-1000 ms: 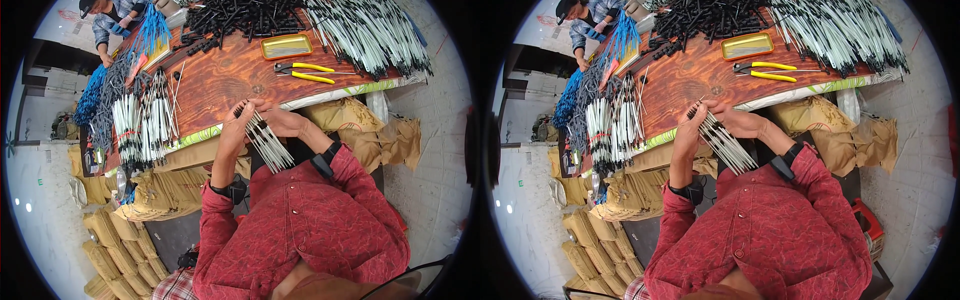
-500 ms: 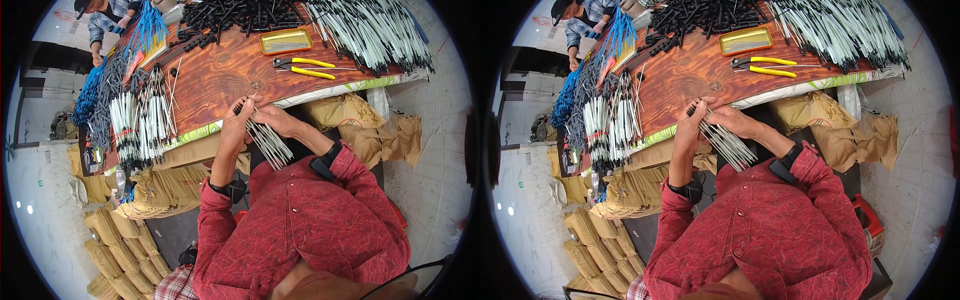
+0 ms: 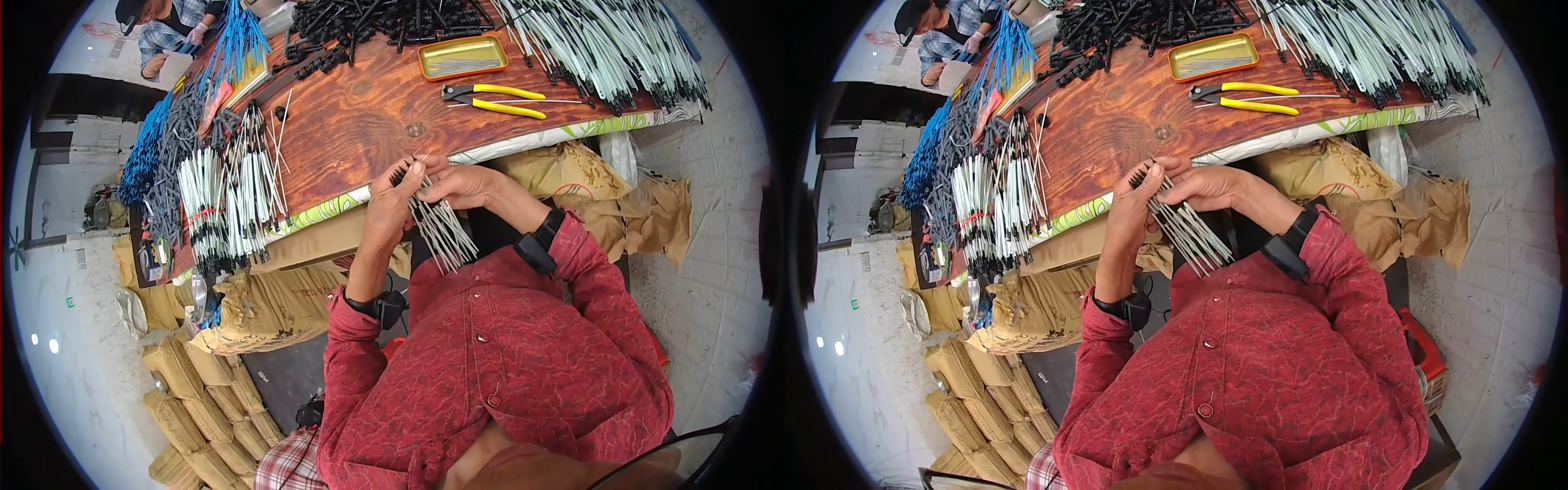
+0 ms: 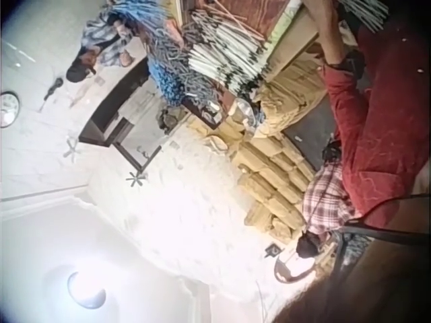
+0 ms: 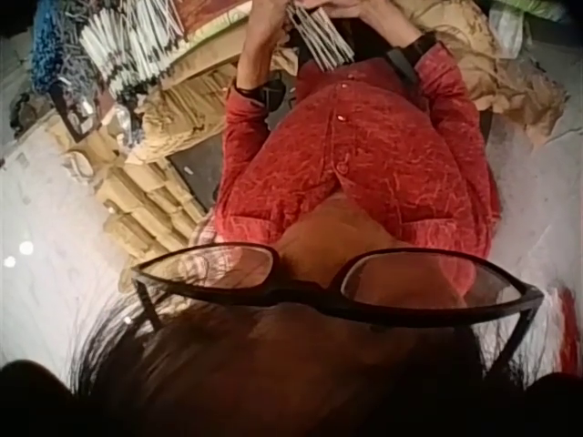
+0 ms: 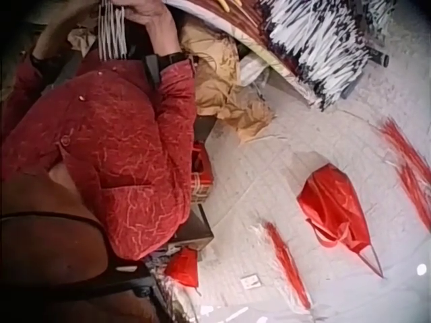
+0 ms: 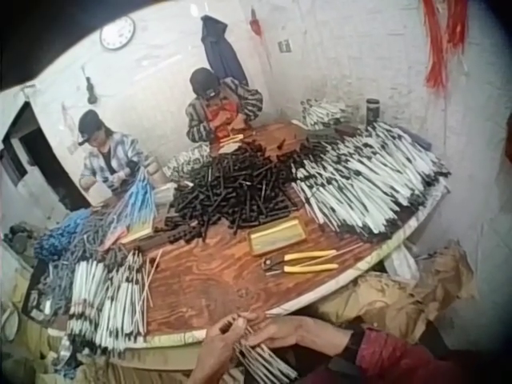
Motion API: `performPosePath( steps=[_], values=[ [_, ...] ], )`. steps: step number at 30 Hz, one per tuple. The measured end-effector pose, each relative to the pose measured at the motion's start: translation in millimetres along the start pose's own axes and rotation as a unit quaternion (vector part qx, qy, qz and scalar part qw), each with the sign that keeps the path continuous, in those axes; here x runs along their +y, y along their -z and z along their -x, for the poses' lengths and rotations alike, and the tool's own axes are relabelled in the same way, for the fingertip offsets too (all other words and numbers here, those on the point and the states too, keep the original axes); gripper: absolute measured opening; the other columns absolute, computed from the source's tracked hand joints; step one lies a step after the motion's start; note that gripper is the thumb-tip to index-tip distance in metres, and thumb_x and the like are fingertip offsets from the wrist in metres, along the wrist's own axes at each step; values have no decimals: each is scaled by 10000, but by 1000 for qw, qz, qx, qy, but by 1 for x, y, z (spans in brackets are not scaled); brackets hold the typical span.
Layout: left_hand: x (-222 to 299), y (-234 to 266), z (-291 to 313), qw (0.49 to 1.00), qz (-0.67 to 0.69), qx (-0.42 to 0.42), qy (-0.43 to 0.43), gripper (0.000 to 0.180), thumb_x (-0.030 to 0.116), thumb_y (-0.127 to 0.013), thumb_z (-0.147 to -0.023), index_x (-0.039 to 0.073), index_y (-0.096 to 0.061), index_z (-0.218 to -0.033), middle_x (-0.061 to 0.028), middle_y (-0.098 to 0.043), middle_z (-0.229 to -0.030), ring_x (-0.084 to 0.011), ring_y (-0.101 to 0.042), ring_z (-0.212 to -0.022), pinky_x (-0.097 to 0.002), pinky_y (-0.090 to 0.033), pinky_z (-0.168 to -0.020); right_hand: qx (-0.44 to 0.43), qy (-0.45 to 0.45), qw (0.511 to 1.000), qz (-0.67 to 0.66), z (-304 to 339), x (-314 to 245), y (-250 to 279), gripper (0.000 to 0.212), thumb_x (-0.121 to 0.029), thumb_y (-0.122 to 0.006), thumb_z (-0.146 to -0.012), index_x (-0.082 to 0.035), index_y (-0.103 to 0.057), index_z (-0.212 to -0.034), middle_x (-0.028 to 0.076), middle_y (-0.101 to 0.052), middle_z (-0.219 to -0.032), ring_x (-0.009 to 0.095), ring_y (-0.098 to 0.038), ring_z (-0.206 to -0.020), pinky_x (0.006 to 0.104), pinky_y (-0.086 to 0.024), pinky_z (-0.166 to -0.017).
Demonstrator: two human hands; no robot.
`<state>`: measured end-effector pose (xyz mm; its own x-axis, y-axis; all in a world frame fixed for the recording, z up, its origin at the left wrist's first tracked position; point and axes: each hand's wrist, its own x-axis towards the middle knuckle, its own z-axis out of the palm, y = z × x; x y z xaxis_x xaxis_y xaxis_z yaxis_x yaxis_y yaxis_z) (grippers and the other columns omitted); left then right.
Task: The person trims the ends of white rods with yellow-handled shears, gathers more rods, and threads a thin wire through the black tips of the rods.
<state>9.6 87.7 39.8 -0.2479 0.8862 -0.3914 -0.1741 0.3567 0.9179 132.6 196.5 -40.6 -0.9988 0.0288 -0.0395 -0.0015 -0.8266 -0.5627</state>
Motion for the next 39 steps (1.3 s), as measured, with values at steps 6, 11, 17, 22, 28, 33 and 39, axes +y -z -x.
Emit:
performPosePath(
  steps=[6,11,17,22,28,33,39],
  values=[
    [-3,-5,-1,996,60,-19,-64,328,288,-552,-1040,-6,-666,-1131,-107,-720,-1087,-89,-642,-793,-216,-509,-635,60,-18,996,58,0,7,3,332,-63,-656,-925,-53,-575,-1247,29,-680,-1068,125,-649,-996,295,-524,-883],
    [-5,1,-1,999,19,-10,-36,340,299,-557,-1037,-8,-658,-1142,-120,-724,-1064,-105,-654,-794,-223,-526,-602,11,-1,990,143,3,2,-6,310,-118,-684,-922,-44,-594,-1209,24,-679,-1027,123,-654,-952,285,-533,-835],
    [-12,3,-8,995,82,-37,-45,342,305,-547,-1038,0,-622,-1173,-152,-716,-1118,-98,-665,-775,-211,-532,-619,-29,-74,958,274,-9,16,10,379,-216,-736,-897,-35,-586,-1195,44,-673,-985,138,-660,-910,294,-549,-799],
    [-6,8,-5,997,48,-43,-31,349,323,-537,-1042,15,-623,-1180,-140,-721,-1106,-71,-648,-704,-191,-484,-506,-9,-18,994,108,0,16,-1,380,-249,-720,-914,-39,-578,-1196,63,-676,-967,167,-669,-908,309,-563,-799],
    [-10,10,-10,999,6,-30,-28,354,341,-534,-1041,29,-634,-1174,-128,-727,-1089,-57,-630,-655,-180,-432,-441,37,23,993,109,-2,22,-5,352,-263,-659,-956,-28,-567,-1201,86,-683,-977,194,-693,-893,321,-581,-795],
    [-11,10,-12,999,27,-37,-24,350,338,-543,-1038,29,-639,-1171,-115,-727,-1074,-57,-625,-642,-181,-445,-454,60,45,991,114,-6,26,-2,318,-241,-617,-974,-20,-571,-1199,106,-689,-999,201,-707,-870,317,-592,-779],
    [-8,7,-11,995,89,-35,-14,345,313,-546,-1040,0,-649,-1142,-118,-716,-1086,-110,-667,-806,-233,-559,-634,85,60,994,19,-1,17,-8,262,-163,-605,-955,-22,-597,-1175,105,-696,-1001,178,-706,-875,290,-587,-773]
  ],
)
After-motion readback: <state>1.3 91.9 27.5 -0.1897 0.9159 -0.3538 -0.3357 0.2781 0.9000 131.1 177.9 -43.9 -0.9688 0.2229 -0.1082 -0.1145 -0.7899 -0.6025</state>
